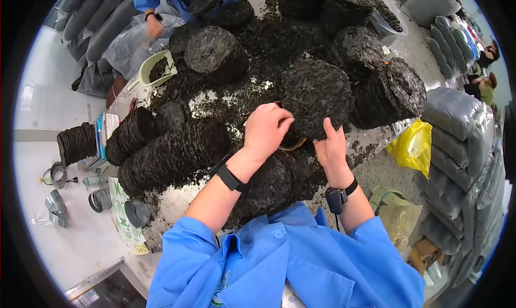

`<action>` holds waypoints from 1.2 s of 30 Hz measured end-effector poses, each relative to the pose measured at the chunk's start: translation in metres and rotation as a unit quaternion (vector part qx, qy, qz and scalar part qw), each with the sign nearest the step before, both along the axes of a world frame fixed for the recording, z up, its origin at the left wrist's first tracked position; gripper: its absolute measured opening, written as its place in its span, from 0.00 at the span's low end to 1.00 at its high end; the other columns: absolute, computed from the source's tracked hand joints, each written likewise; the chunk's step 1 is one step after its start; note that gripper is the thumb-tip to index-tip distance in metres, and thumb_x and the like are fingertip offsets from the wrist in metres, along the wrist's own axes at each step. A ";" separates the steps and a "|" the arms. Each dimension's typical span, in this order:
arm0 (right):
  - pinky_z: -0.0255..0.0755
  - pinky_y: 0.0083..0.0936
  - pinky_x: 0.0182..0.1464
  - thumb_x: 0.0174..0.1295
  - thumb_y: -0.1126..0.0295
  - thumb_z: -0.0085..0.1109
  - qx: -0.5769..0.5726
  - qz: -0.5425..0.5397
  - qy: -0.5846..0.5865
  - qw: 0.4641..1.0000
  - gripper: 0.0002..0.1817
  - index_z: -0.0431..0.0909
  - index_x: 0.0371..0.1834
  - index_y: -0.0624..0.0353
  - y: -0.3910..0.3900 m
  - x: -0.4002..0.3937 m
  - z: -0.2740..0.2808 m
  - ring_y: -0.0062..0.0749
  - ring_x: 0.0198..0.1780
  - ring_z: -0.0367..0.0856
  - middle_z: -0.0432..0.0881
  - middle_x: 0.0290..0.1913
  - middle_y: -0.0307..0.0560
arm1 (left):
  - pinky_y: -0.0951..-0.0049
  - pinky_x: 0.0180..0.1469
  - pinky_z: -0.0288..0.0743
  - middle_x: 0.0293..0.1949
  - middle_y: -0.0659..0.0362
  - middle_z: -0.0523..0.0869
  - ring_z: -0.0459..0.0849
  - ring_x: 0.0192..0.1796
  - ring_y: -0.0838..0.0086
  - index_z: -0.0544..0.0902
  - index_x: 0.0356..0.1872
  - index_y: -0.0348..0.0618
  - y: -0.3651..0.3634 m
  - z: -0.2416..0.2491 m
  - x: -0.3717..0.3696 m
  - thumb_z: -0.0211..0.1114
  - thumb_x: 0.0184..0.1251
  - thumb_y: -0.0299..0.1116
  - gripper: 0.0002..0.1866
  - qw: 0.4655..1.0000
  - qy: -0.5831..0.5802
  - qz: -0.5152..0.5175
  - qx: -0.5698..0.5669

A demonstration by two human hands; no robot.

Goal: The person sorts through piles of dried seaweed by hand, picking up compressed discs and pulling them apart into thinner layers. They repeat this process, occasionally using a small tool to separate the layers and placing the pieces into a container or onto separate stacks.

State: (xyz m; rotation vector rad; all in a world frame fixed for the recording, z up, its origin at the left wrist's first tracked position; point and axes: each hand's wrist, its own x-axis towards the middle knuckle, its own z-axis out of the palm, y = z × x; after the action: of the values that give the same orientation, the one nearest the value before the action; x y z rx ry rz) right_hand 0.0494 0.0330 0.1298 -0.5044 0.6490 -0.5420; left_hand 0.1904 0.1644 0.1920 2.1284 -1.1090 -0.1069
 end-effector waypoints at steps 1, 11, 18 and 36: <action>0.76 0.51 0.66 0.79 0.69 0.57 -0.002 0.014 -0.027 1.000 0.21 0.68 0.72 0.47 0.004 -0.003 -0.001 0.39 0.68 0.77 0.78 0.68 0.42 | 0.66 0.40 0.79 0.32 0.59 0.85 0.84 0.35 0.65 0.90 0.36 0.43 -0.007 0.009 -0.006 0.75 0.61 0.29 0.04 0.998 0.046 0.005 -0.035; 0.71 0.32 0.70 0.78 0.75 0.56 -0.121 0.055 -0.077 0.988 0.23 0.68 0.74 0.55 0.051 -0.012 0.014 0.27 0.68 0.77 0.78 0.70 0.41 | 0.67 0.33 0.79 0.32 0.57 0.86 0.85 0.32 0.64 0.89 0.35 0.41 -0.023 0.016 -0.020 0.76 0.58 0.23 0.06 0.988 -0.050 0.004 -0.145; 0.75 0.34 0.65 0.78 0.72 0.58 -0.028 0.053 -0.051 0.997 0.23 0.68 0.73 0.53 0.044 -0.013 0.018 0.32 0.65 0.80 0.81 0.66 0.42 | 0.70 0.34 0.79 0.31 0.57 0.86 0.85 0.31 0.68 0.87 0.37 0.41 -0.010 0.023 -0.015 0.74 0.60 0.25 0.06 0.994 -0.045 -0.049 -0.091; 0.67 0.47 0.76 0.61 0.81 0.58 -0.777 0.152 -0.085 0.605 0.24 0.84 0.62 0.57 0.077 -0.059 0.106 0.46 0.71 0.79 0.81 0.68 0.53 | 0.77 0.43 0.77 0.41 0.62 0.86 0.83 0.41 0.79 0.85 0.52 0.39 0.303 -0.083 -0.004 0.64 0.79 0.39 0.13 0.861 0.292 0.400 -0.119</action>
State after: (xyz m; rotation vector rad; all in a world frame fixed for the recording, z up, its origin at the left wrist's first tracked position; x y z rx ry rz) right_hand -0.0094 0.1099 0.2358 -2.1565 -0.3155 -0.7188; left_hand 0.1862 0.4670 0.1085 1.9589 0.1427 -0.1939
